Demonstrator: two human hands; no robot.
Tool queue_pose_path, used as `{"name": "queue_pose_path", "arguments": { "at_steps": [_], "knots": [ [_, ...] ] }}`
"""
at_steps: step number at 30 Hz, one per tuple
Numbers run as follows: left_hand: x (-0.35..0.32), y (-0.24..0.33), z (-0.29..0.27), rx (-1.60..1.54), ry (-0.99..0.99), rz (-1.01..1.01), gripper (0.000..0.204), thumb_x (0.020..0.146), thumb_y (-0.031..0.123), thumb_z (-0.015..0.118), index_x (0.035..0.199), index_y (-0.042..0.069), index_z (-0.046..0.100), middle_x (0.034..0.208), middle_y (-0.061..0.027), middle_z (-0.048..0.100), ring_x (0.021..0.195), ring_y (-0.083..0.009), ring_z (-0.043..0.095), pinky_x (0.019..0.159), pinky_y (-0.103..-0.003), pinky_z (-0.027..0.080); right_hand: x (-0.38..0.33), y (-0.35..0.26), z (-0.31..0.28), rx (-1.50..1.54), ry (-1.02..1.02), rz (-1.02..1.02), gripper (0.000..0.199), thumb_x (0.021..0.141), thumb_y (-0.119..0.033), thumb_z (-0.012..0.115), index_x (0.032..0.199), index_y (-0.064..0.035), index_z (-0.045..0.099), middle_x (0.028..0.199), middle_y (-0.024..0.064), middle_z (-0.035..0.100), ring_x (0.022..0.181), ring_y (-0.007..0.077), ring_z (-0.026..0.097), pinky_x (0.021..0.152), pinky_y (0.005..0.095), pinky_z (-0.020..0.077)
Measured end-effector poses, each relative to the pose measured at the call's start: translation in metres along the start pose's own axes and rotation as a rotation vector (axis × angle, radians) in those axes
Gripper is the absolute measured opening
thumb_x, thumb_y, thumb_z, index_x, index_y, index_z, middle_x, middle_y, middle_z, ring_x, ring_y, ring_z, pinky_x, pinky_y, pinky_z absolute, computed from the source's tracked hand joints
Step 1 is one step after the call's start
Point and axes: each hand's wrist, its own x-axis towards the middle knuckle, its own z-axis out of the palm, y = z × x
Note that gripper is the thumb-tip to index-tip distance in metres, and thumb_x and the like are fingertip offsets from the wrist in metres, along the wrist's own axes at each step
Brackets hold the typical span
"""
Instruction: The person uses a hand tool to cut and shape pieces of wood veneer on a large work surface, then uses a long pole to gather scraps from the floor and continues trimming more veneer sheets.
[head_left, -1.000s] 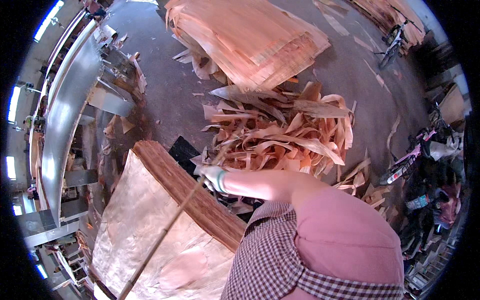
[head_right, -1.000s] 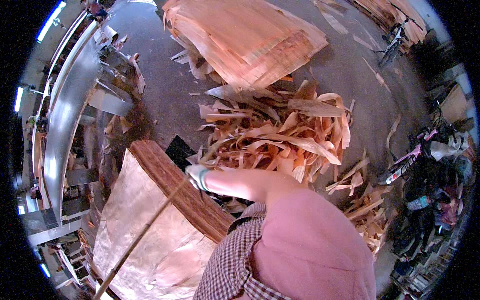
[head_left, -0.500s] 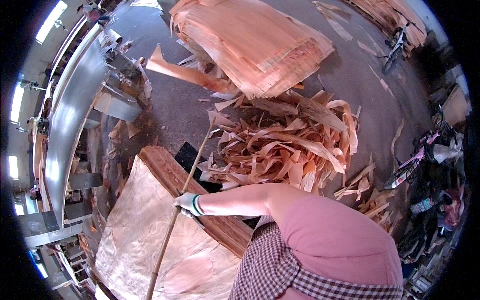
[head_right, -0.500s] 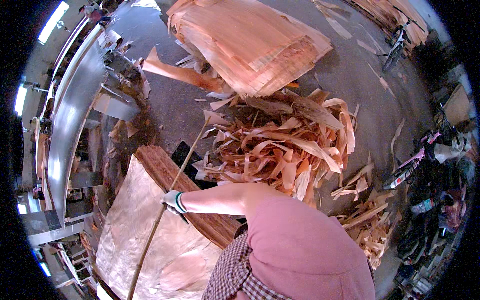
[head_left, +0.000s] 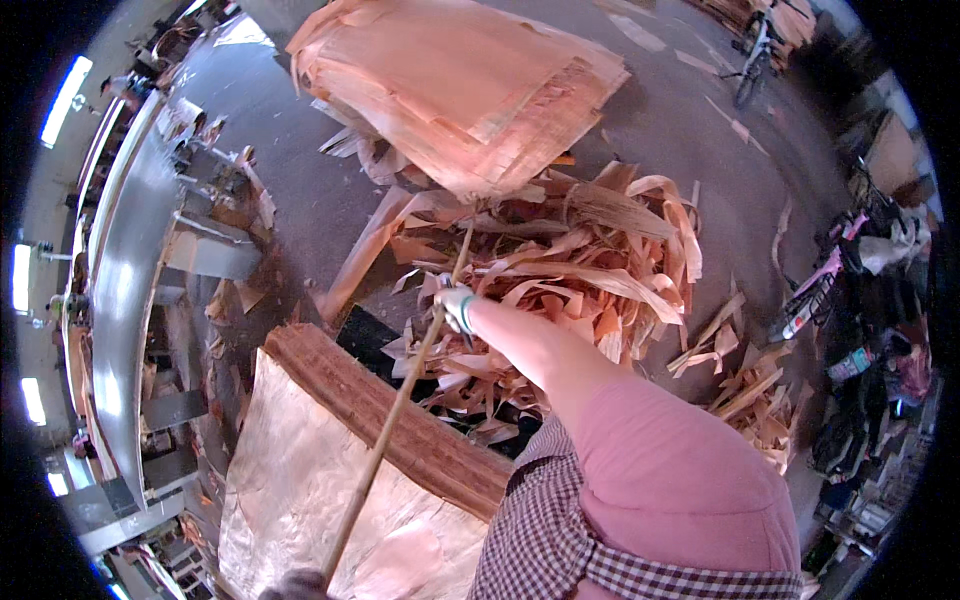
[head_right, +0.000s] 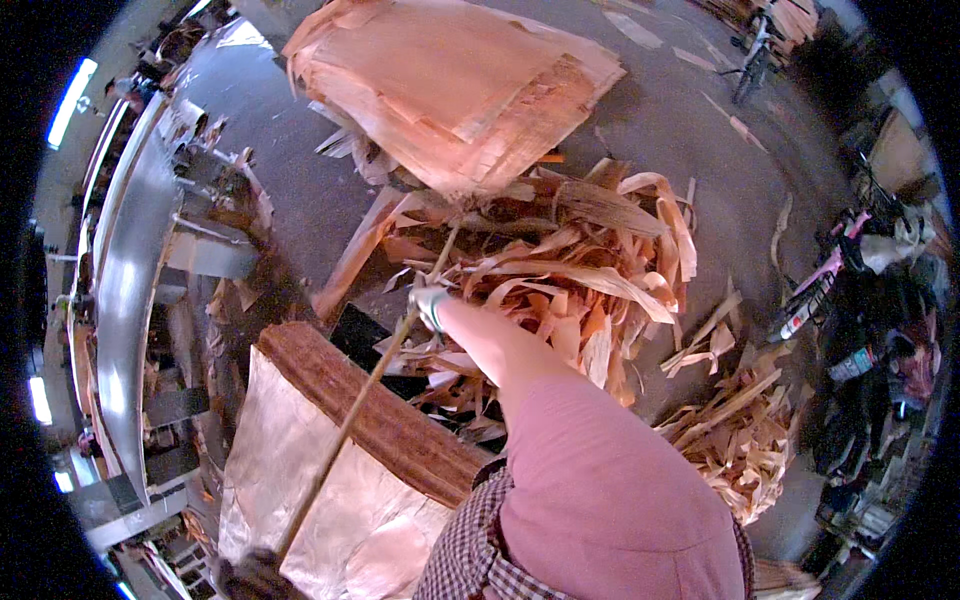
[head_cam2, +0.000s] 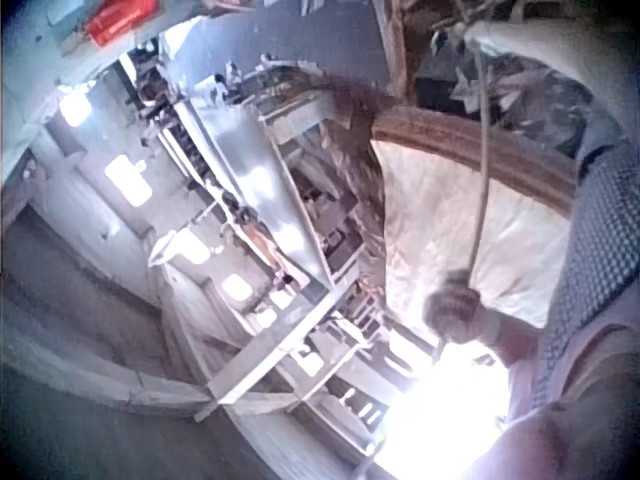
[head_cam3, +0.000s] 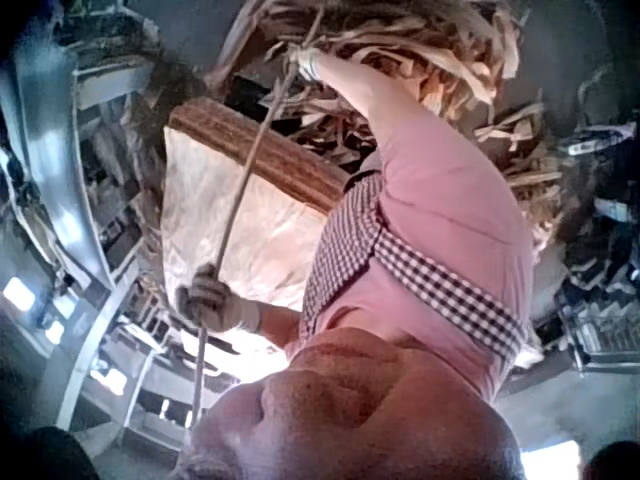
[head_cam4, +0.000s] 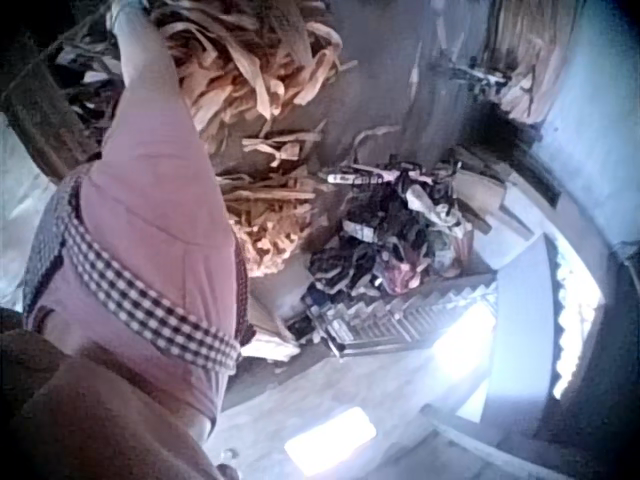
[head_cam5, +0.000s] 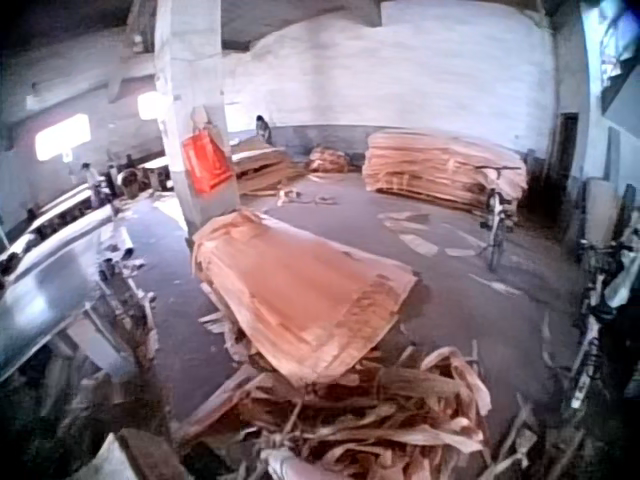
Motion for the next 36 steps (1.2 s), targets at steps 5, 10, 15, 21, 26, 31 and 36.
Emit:
{"name": "queue_pose_path", "arguments": {
  "at_steps": [5, 10, 15, 21, 26, 31, 36],
  "knots": [
    [0.068, 0.041, -0.025, -0.116, 0.727, 0.042, 0.036, 0.095, 0.027, 0.036, 0.112, -0.002, 0.05, 0.047, -0.0001, 0.036, 0.042, -0.0131, 0.033, 0.051, -0.033, 0.033, -0.084, 0.093, -0.058, 0.222, -0.28, 0.136, 0.016, 0.084, -0.025, 0.057, 0.074, -0.0125, 0.056, 0.053, 0.0, 0.043, 0.038, 0.0095, 0.032, 0.034, 0.0269, 0.0232],
    [0.117, 0.014, 0.0, -0.394, 0.031, 0.008, 0.034, 0.096, 0.02, 0.036, 0.113, -0.006, 0.048, 0.045, 0.0052, 0.027, 0.04, -0.008, 0.03, 0.042, -0.025, 0.031, -0.165, 0.163, -0.114, 0.234, -0.061, 0.188, 0.02, 0.082, -0.025, 0.059, 0.071, -0.0098, 0.052, 0.048, 0.0025, 0.041, 0.034, 0.0142, 0.035, 0.033, 0.03, 0.0282],
    [0.141, -0.042, 0.049, -0.939, -0.784, -0.057, 0.029, 0.093, 0.017, 0.038, 0.1, -0.006, 0.053, 0.047, 0.0003, 0.037, 0.039, -0.0113, 0.033, 0.045, -0.03, 0.035, -0.16, 0.201, -0.178, 0.374, 0.158, 0.22, 0.017, 0.082, -0.021, 0.056, 0.073, -0.0072, 0.054, 0.054, 0.0082, 0.048, 0.036, 0.0193, 0.04, 0.033, 0.0309, 0.0337],
    [0.08, -0.089, 0.085, -0.315, -0.356, -0.613, 0.031, 0.096, 0.019, 0.043, 0.112, -0.005, 0.054, 0.052, 0.0032, 0.025, 0.042, -0.0066, 0.024, 0.042, -0.022, 0.026, -0.136, 0.255, -0.24, 0.184, 0.461, 0.314, 0.017, 0.086, -0.016, 0.049, 0.074, -0.0052, 0.054, 0.05, 0.0087, 0.045, 0.035, 0.0215, 0.042, 0.033, 0.0323, 0.0337],
    [0.091, -0.115, 0.088, -0.178, -0.14, -0.662, 0.04, 0.093, 0.022, 0.047, 0.126, 0.0, 0.049, 0.089, -0.0023, 0.055, 0.083, -0.0127, 0.053, 0.08, -0.028, 0.045, -0.16, 0.219, -0.214, 0.41, 0.217, 0.038, 0.018, 0.087, -0.018, 0.052, 0.071, -0.0076, 0.052, 0.049, 0.0052, 0.042, 0.036, 0.0173, 0.039, 0.035, 0.0292, 0.0312],
    [0.09, -0.137, 0.098, -0.398, -0.256, -0.606, 0.034, 0.096, 0.026, 0.044, 0.12, 0.002, 0.049, 0.088, -0.0023, 0.042, 0.079, -0.0127, 0.043, 0.078, -0.029, 0.04, -0.19, 0.15, -0.123, 0.751, -0.045, 0.107, 0.024, 0.088, -0.03, 0.054, 0.077, -0.0091, 0.055, 0.054, 0.0038, 0.049, 0.039, 0.0164, 0.041, 0.038, 0.0318, 0.0379],
    [0.091, -0.136, 0.11, -0.364, -0.267, -0.549, 0.027, 0.098, 0.029, 0.04, 0.096, 0.004, 0.052, 0.064, 0.0027, 0.027, 0.056, -0.007, 0.03, 0.064, -0.025, 0.038, -0.176, 0.124, -0.101, 0.821, -0.158, 0.09, 0.022, 0.091, -0.027, 0.052, 0.081, -0.0083, 0.055, 0.058, 0.0017, 0.047, 0.044, 0.0109, 0.039, 0.039, 0.0252, 0.0316]
  ]
}}
